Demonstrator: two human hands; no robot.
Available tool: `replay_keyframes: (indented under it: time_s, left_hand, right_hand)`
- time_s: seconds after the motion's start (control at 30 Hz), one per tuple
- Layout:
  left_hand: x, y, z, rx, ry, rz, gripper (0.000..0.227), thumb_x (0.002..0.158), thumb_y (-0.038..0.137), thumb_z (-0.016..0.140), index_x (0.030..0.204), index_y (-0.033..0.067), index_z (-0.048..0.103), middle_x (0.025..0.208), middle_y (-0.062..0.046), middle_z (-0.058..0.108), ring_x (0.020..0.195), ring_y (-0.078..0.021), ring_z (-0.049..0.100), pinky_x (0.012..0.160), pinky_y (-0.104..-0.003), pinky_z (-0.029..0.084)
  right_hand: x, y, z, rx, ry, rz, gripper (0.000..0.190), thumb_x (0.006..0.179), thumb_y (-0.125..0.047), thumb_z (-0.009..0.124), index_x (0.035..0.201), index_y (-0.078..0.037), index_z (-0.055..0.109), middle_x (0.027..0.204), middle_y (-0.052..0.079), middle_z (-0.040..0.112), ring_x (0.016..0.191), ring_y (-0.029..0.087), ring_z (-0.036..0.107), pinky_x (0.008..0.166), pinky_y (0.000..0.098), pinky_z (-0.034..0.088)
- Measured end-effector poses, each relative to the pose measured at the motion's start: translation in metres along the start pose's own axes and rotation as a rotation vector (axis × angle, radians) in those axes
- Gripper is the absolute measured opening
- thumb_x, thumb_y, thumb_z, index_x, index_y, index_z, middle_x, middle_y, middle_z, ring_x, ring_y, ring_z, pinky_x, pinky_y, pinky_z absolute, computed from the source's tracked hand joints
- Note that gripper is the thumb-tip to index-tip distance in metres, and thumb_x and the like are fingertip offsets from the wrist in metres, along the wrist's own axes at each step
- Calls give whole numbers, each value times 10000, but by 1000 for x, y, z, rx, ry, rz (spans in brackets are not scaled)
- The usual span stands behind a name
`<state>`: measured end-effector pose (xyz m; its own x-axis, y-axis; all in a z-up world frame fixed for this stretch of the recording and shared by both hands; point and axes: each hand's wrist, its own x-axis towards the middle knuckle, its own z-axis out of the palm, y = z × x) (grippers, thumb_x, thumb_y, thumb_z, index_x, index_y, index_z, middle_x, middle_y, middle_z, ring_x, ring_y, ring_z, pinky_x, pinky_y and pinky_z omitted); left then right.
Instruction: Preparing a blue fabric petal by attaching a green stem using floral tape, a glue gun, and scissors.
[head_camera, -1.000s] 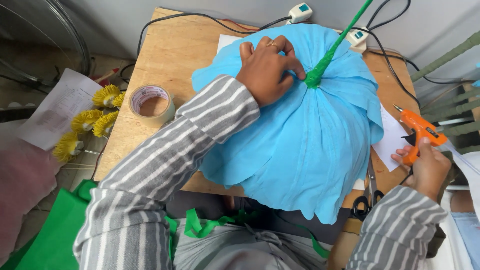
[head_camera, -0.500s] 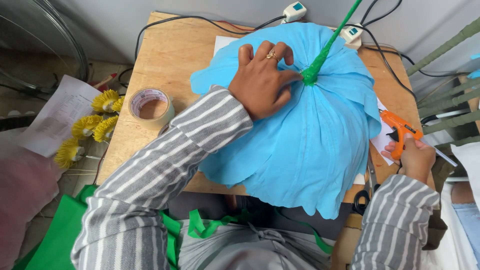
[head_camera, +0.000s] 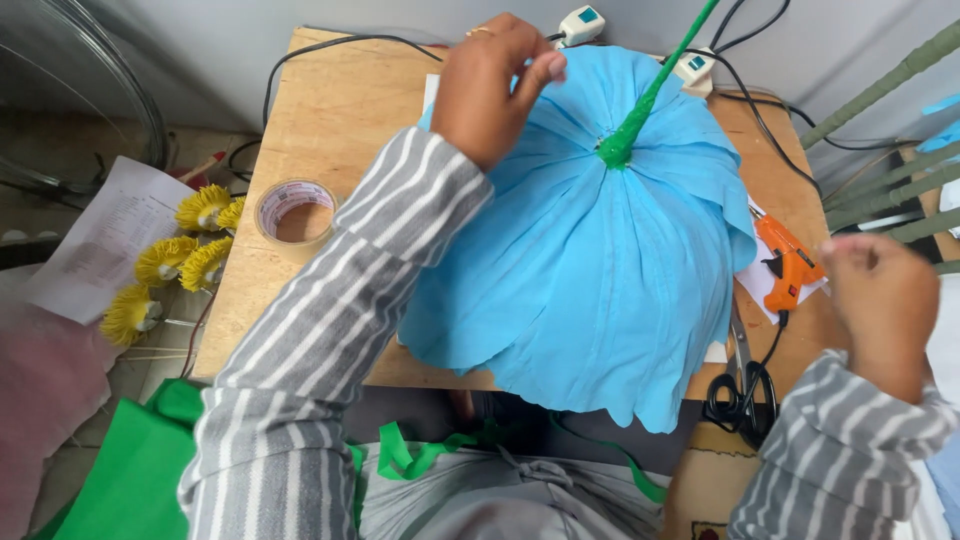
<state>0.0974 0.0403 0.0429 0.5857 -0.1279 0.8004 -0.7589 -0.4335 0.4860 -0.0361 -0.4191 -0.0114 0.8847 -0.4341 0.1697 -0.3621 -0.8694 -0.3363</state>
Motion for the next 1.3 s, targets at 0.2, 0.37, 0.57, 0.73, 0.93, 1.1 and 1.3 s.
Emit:
replay_keyframes:
  time_s: [0.2, 0.37, 0.57, 0.73, 0.93, 1.1, 1.3]
  left_hand:
    - [4, -18, 42, 44, -488, -212, 291, 877, 215, 765, 1141, 301, 678, 1129, 106, 731, 1023, -189, 603, 889, -449, 383]
    - [8, -8, 53, 151, -645, -168, 240, 809, 317, 824, 1007, 418, 734, 1164, 230, 706, 1154, -178, 546, 857, -442, 240]
    - [4, -9, 58, 147, -580, -189, 198, 767, 344, 850, 882, 425, 712, 1059, 265, 695, 1105, -178, 546, 789, -430, 221]
    - [2, -5, 59, 152, -580, -200, 177, 791, 372, 837, 865, 441, 692, 1012, 271, 680, 1085, -179, 537, 794, -427, 211]
    - [3, -3, 53, 143, -596, -212, 174, 791, 335, 838, 857, 429, 707, 1038, 249, 690, 1084, -187, 540, 795, -438, 214]
    - [4, -5, 57, 154, -585, -201, 105, 842, 338, 768, 835, 427, 712, 1010, 244, 692, 1050, -173, 553, 762, -440, 201]
    - [9, 1, 53, 167, -613, -214, 95, 823, 448, 816, 827, 424, 724, 1029, 223, 692, 1083, -184, 560, 827, -486, 213]
  right_hand:
    - [-38, -171, -56, 359, -112, -570, 210, 1059, -155, 692, 1242, -62, 738, 1226, 72, 724, 1135, 172, 647, 998, 330, 472]
    - [-15, -224, -22, 283, -176, -859, 327, 963, -268, 751, 1233, -84, 747, 1234, 88, 740, 1186, 247, 668, 1015, 372, 465]
    - [-5, -233, -2, 231, -90, -828, 285, 888, -293, 861, 1057, -79, 781, 1040, 37, 772, 991, 206, 696, 865, 367, 487]
    - [-9, -236, 11, 80, 105, -827, 225, 913, -281, 794, 880, -69, 728, 874, 33, 743, 828, 253, 682, 666, 427, 481]
    - [-11, -236, -18, 277, -180, -713, 287, 1113, -291, 594, 1076, -108, 812, 1009, 60, 767, 935, 153, 665, 792, 330, 450]
    - [-6, -233, -8, 229, -104, -832, 256, 961, -258, 787, 1067, -25, 782, 1023, 81, 771, 976, 193, 705, 851, 346, 495]
    - [-8, -232, -6, 200, -61, -874, 201, 974, -236, 779, 1016, -40, 782, 976, 61, 769, 903, 200, 701, 805, 345, 488]
